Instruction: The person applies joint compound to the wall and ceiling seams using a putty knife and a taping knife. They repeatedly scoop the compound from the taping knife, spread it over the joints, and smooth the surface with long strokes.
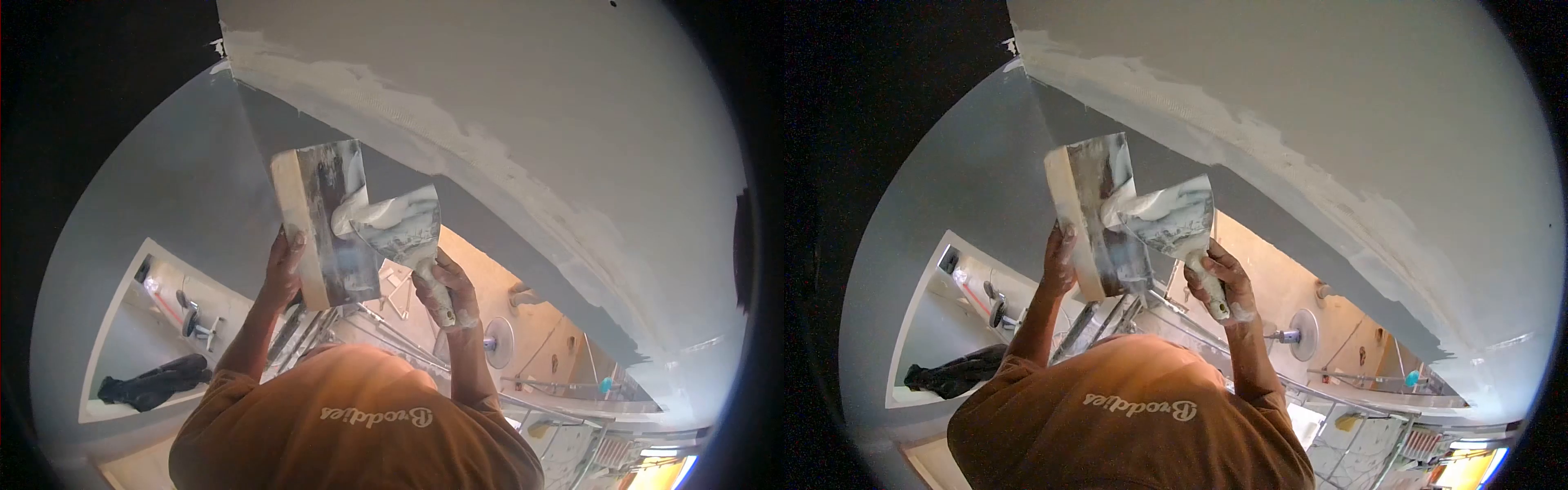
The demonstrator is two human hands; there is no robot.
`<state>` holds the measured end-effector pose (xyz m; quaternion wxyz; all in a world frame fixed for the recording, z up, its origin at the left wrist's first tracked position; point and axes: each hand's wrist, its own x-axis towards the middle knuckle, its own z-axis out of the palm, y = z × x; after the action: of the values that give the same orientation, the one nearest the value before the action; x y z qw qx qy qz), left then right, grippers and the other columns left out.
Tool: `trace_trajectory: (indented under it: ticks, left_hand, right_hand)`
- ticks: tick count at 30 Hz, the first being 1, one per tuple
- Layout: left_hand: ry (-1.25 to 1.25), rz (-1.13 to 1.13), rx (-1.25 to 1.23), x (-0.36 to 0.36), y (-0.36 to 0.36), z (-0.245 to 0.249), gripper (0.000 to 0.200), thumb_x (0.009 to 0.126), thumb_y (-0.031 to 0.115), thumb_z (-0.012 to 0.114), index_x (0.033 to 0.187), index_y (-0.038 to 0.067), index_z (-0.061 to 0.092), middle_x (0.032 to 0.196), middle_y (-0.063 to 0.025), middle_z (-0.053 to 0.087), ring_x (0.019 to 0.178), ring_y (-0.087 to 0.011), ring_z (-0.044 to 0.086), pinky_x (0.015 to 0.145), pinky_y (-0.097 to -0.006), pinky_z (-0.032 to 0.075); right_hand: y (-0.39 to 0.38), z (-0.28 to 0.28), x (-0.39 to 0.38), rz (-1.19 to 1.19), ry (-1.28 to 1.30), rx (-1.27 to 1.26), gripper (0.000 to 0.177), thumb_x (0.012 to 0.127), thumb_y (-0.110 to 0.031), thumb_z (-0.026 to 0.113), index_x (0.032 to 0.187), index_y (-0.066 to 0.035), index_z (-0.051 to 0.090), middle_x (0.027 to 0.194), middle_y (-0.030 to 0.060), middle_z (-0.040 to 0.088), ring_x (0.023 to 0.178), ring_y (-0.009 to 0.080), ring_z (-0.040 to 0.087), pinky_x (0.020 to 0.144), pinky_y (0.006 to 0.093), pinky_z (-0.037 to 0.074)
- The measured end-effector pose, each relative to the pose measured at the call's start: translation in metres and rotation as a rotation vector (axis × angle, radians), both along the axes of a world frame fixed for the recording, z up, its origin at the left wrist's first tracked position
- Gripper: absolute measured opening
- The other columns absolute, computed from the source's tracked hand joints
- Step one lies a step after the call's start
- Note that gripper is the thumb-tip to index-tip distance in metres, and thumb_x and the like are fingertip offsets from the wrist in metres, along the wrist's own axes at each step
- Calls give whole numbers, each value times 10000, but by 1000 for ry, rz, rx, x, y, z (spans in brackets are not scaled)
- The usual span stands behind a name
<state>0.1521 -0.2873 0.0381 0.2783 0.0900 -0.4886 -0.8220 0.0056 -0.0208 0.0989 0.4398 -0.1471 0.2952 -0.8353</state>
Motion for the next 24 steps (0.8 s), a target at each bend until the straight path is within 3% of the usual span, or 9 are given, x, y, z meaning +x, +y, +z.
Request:
trace_trajectory:
  ticks: [7, 9, 10, 12, 13, 14, 15, 20, 24]
  left_hand:
    - [-75, -117, 98, 25, -53, -16, 613, 991, 297, 628, 1490, 10, 418, 1388, -79, 536, 1285, -181, 482, 1098, -351, 364]
    - [265, -221, 104, 12, -65, -37, 603, 998, 293, 610, 1485, -7, 419, 1454, -110, 506, 1327, -199, 475, 1133, -358, 352]
    - [594, -599, 128, -18, -121, -115, 585, 1012, 307, 581, 1468, -26, 428, 1456, -152, 505, 1342, -221, 483, 1144, -380, 362]
    - [270, -482, 821, -22, -187, -277, 560, 1055, 340, 482, 1463, -41, 427, 1402, -190, 542, 1277, -274, 546, 1100, -401, 422]
    - [85, -175, 181, -8, -117, -156, 561, 1055, 343, 481, 1463, -39, 428, 1398, -189, 545, 1273, -276, 548, 1098, -402, 424]
    - [39, 0, -214, 2, -70, -80, 562, 1054, 345, 480, 1462, -37, 429, 1394, -188, 548, 1268, -278, 551, 1096, -402, 426]
    - [23, 72, -346, 10, -58, -60, 562, 1054, 348, 479, 1462, -36, 430, 1390, -186, 551, 1264, -280, 553, 1093, -402, 427]
    - [58, 295, -839, 24, -26, -9, 566, 1051, 361, 476, 1461, -27, 437, 1372, -180, 565, 1242, -289, 566, 1082, -404, 435]
    - [19, 240, -697, 24, -25, -2, 567, 1049, 359, 480, 1462, -27, 434, 1375, -179, 562, 1246, -288, 564, 1082, -404, 436]
  right_hand:
    - [-12, 12, 17, -175, 204, -61, 438, 947, -118, 607, 1337, 46, 494, 824, 145, 599, 568, 151, 538, 441, 223, 431]
    - [-14, 30, 24, -362, 389, -41, 415, 953, -113, 601, 1335, 19, 507, 926, 147, 629, 644, 147, 580, 467, 222, 452]
    - [-27, 43, 33, -605, 370, -18, 476, 949, -161, 610, 1372, 15, 480, 947, 123, 617, 677, 140, 580, 468, 217, 439]
    - [-28, 88, 39, -777, 526, -148, 452, 957, -167, 610, 1355, -2, 476, 934, 98, 599, 724, 139, 555, 518, 230, 422]
    - [-23, 115, 32, -858, 582, -184, 452, 957, -167, 610, 1355, -2, 476, 934, 98, 599, 724, 139, 555, 518, 230, 422]
    - [-12, 144, 14, -1041, 665, -250, 429, 963, -167, 605, 1340, -13, 473, 921, 84, 586, 716, 133, 536, 541, 236, 413]
    - [-10, 167, 7, -1205, 736, -306, 406, 969, -168, 600, 1326, -23, 470, 908, 70, 573, 708, 127, 517, 564, 241, 404]
    - [53, 295, -55, -1677, 1129, -372, 185, 1019, -177, 550, 1171, -85, 498, 818, 24, 545, 687, 98, 523, 548, 239, 386]
    - [74, 366, -91, -1801, 1173, -457, 226, 1009, -184, 562, 1197, -77, 498, 813, 37, 546, 676, 114, 543, 529, 242, 400]
